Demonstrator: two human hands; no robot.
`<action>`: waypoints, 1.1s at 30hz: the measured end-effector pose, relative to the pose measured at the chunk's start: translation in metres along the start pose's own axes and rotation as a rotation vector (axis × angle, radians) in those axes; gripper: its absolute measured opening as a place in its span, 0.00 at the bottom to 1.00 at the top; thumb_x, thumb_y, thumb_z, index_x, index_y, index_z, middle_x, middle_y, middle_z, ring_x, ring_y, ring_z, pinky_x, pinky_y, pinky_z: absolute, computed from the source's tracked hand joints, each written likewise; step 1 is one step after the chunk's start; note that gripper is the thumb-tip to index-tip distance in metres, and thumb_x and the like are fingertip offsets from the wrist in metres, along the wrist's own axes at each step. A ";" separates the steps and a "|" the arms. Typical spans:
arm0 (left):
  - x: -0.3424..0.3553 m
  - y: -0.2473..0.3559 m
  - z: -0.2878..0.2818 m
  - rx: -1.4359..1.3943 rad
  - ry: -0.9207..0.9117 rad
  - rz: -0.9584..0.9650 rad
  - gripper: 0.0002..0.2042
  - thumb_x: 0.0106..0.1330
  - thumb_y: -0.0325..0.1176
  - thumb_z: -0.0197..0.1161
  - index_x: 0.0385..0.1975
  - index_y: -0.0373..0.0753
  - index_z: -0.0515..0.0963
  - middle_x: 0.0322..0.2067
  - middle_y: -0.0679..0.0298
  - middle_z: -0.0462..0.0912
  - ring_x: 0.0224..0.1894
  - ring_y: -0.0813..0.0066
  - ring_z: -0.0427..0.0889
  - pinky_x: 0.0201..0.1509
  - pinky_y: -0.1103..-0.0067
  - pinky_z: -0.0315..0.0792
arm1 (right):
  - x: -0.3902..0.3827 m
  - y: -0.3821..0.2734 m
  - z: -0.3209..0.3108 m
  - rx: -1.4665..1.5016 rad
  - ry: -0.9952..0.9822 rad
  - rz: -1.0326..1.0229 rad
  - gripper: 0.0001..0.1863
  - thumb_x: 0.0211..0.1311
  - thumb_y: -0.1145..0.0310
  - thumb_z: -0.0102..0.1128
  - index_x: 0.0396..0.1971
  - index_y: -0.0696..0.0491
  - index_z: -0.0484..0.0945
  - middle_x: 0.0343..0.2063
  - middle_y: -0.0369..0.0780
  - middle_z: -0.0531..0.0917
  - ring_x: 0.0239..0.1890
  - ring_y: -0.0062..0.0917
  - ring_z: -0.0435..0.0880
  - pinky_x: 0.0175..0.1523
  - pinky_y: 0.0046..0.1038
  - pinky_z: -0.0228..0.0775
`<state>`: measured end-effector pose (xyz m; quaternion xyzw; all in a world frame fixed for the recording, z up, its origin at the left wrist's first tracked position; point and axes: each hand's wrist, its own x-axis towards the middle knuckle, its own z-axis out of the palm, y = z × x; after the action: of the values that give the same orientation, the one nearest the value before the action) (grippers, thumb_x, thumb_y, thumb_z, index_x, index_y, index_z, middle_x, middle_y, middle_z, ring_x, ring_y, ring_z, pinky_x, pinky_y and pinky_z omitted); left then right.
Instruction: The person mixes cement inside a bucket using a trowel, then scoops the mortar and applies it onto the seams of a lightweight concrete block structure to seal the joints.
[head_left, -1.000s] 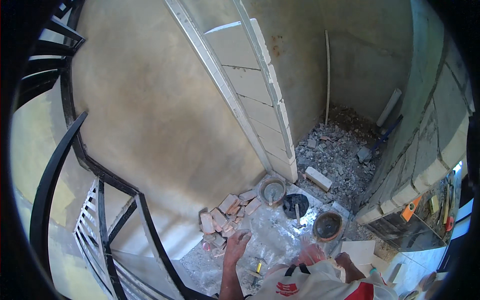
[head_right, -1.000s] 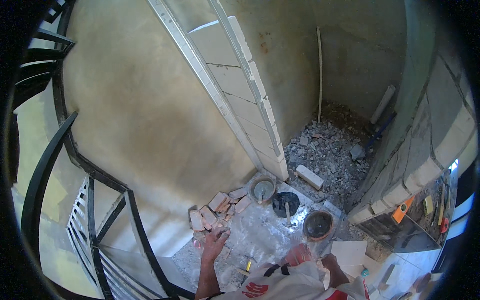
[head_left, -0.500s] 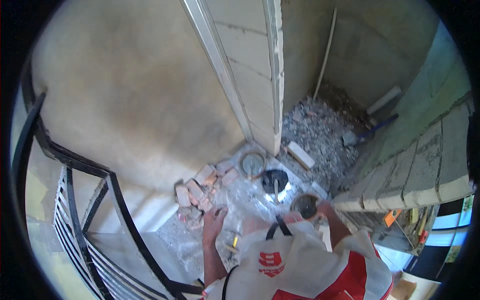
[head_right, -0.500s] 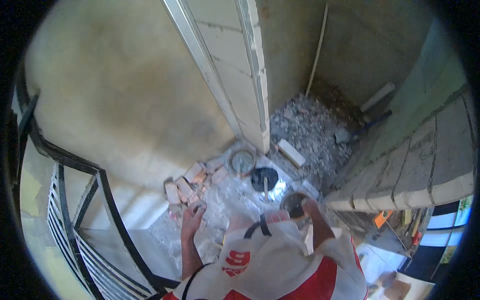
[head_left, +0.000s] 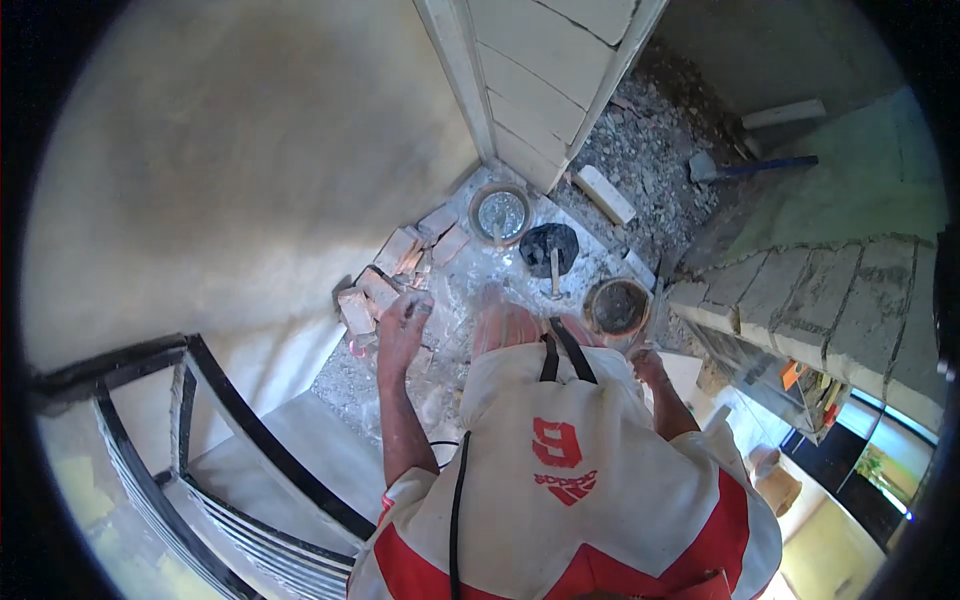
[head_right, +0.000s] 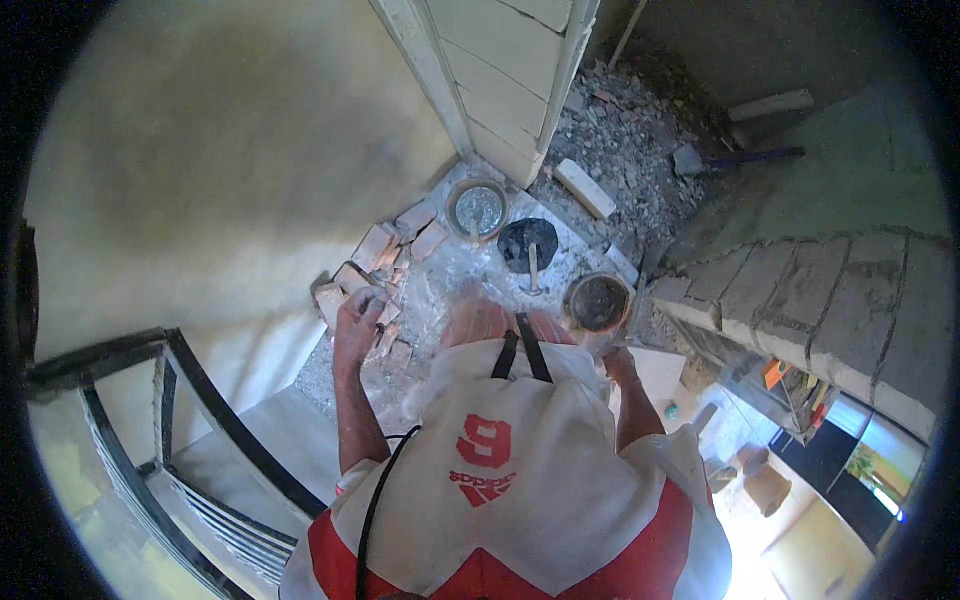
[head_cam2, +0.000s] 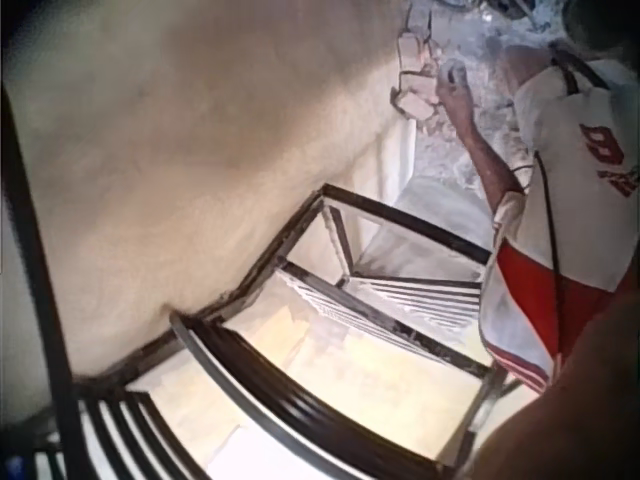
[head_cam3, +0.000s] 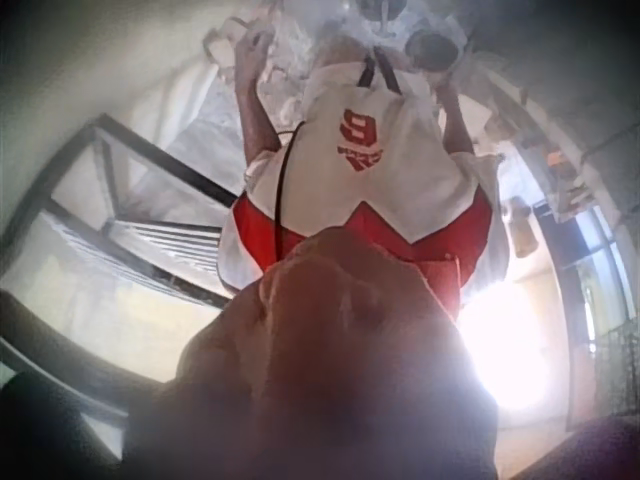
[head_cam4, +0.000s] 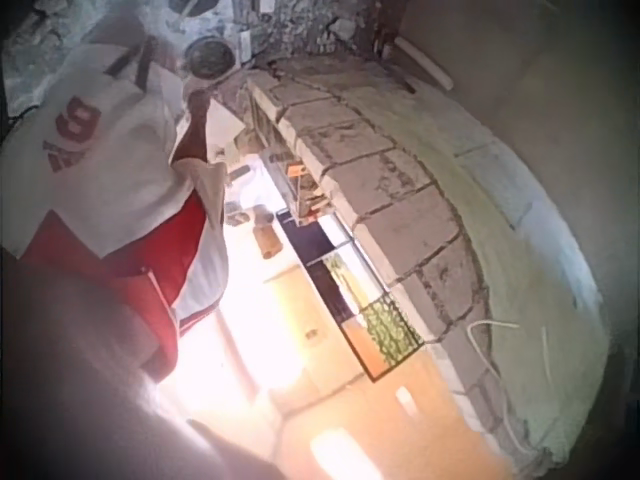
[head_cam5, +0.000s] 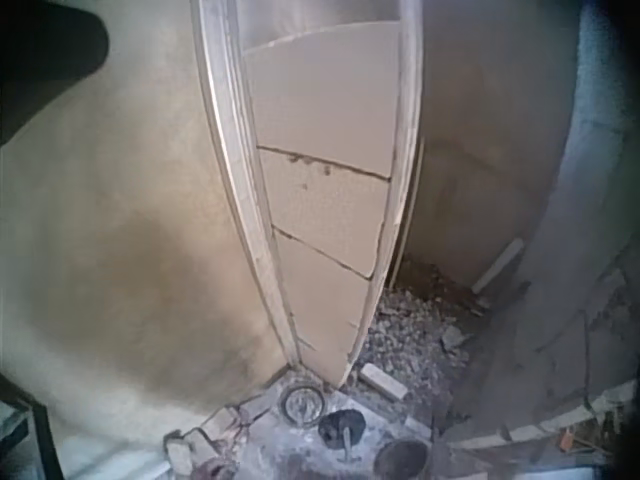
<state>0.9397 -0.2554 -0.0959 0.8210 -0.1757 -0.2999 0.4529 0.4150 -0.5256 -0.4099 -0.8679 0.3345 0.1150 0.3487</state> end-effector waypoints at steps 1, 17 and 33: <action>0.007 -0.001 -0.011 -0.003 -0.012 -0.015 0.12 0.63 0.36 0.59 0.38 0.34 0.78 0.33 0.63 0.79 0.37 0.77 0.74 0.45 0.78 0.68 | -0.006 -0.013 0.001 0.070 0.004 -0.011 0.11 0.58 0.60 0.56 0.27 0.53 0.77 0.17 0.35 0.76 0.14 0.23 0.75 0.14 0.24 0.66; 0.122 0.020 -0.020 0.213 -0.386 0.012 0.14 0.63 0.38 0.60 0.40 0.34 0.77 0.31 0.63 0.79 0.35 0.77 0.75 0.42 0.79 0.69 | 0.041 -0.166 0.022 0.120 0.300 0.410 0.08 0.53 0.68 0.54 0.29 0.54 0.79 0.22 0.45 0.80 0.28 0.36 0.81 0.36 0.38 0.72; 0.121 0.074 0.043 0.166 -0.404 0.154 0.14 0.59 0.27 0.58 0.45 0.36 0.75 0.41 0.61 0.79 0.47 0.75 0.76 0.52 0.76 0.67 | -0.052 -0.176 0.053 0.460 0.316 0.766 0.10 0.56 0.65 0.53 0.27 0.54 0.81 0.19 0.45 0.82 0.14 0.26 0.79 0.25 0.30 0.72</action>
<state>1.0021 -0.3895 -0.0910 0.7630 -0.3490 -0.4071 0.3610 0.4943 -0.3698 -0.3337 -0.5892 0.6964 0.0248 0.4090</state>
